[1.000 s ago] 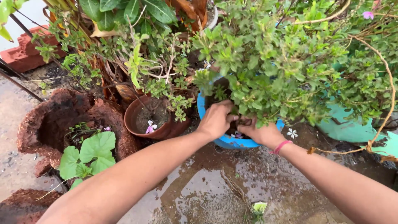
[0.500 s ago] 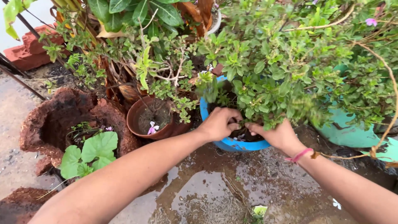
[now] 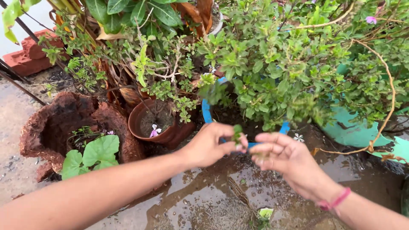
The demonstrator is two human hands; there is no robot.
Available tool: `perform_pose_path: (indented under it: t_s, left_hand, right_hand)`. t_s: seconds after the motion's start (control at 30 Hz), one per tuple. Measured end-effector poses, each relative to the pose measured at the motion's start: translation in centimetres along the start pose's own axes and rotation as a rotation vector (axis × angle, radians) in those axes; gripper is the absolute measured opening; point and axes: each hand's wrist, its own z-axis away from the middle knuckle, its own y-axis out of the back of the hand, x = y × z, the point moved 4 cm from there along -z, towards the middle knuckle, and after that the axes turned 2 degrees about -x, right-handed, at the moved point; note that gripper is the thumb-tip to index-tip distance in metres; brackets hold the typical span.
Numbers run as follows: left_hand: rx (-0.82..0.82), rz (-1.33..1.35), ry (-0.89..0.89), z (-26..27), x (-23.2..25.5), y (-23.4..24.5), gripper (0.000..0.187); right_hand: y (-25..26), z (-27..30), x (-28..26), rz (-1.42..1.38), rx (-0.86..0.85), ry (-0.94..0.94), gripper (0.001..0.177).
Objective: Tending to and cleaning various potted plants on a balcony.
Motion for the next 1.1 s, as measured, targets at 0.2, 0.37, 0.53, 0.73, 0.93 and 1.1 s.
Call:
perform_pose_path:
  t_s: [0.2, 0.37, 0.53, 0.73, 0.93, 1.1]
  left_hand:
    - [-0.010, 0.465, 0.222, 3.4, 0.3, -2.5, 0.011]
    - [0.075, 0.418, 0.231, 3.3, 2.2, -2.4, 0.014]
    - [0.107, 0.327, 0.225, 3.2, 2.9, -2.2, 0.014]
    - [0.109, 0.239, 0.309, 3.5, 1.5, -3.1, 0.015]
    - [0.058, 0.229, 0.503, 4.3, -5.9, -6.6, 0.011]
    - [-0.121, -0.129, 0.472, 3.7, -5.4, -7.0, 0.023]
  right_hand:
    - [-1.3, 3.0, 1.3, -0.058, -0.018, -0.071, 0.037]
    - [-1.6, 3.4, 0.8, -0.097, -0.036, -0.044, 0.029]
    - [-1.4, 3.4, 0.7, -0.085, -0.025, -0.032, 0.026]
    - [-0.8, 2.8, 1.0, -0.035, -0.025, -0.063, 0.025]
    - [1.5, 1.3, 4.2, 0.086, -0.068, -0.360, 0.031]
    - [3.1, 0.7, 5.5, 0.148, -0.165, -0.474, 0.038]
